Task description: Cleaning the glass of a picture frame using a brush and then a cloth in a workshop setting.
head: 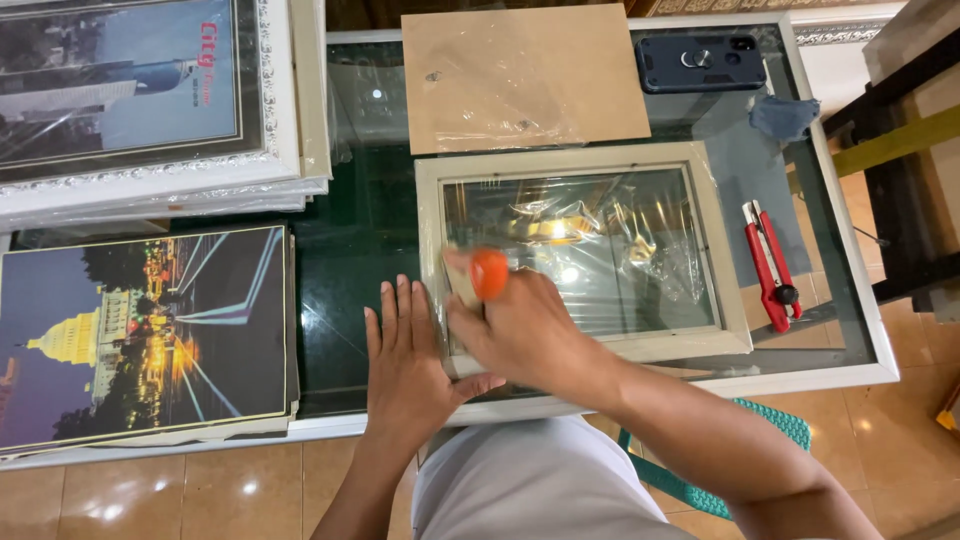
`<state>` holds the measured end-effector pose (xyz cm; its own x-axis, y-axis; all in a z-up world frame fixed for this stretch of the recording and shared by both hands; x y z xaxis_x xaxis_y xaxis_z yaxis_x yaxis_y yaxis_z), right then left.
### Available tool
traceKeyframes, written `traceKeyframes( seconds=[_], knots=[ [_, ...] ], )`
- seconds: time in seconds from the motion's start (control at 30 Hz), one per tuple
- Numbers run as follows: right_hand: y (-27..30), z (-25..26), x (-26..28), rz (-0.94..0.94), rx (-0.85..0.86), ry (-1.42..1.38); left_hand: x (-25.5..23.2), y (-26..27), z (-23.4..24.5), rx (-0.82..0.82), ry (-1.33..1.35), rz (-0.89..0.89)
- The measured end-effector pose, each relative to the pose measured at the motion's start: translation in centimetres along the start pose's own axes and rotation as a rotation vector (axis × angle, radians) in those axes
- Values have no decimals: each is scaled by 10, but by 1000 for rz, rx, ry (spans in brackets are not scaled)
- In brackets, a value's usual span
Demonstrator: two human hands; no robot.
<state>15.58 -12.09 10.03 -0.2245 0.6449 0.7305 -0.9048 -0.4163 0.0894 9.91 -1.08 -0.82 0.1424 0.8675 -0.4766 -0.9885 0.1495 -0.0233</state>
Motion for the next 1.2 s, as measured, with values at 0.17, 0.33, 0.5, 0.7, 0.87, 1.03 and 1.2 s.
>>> traceKeyframes(
  seconds=[0.17,0.33,0.5,0.7,0.87,1.03,1.2],
  knots=[
    [32,37,-16,-26,131,-226,-2,-1,3,37,-12,-2],
    [-12,80,10,298,-47,-64,-7,0,8,41,18,-6],
    [-45,37,-2,535,62,116,-13,2,13,-89,-45,-72],
    [12,147,-90,497,0,-66,-10,2,7,-80,-80,-80],
    [57,228,-164,-166,-290,463,-12,2,9,-90,-82,-98],
    [56,209,-122,97,-624,135,-11,1,5,-72,-90,-85],
    [1,74,-72,48,-439,-507,-10,1,6,-80,-97,-68]
  ],
)
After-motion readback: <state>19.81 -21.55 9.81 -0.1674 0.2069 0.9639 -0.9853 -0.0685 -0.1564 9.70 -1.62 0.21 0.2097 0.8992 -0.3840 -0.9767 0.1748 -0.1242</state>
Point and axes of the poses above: each hand's wrist, its own y-axis away from the middle knuckle, its own z-axis out of the back of the hand, x = y × z, the point moved 10 cm from there along -y, towards the middle knuckle, and after that the axes turned 2 degrees about x, right-handed, at the moved point
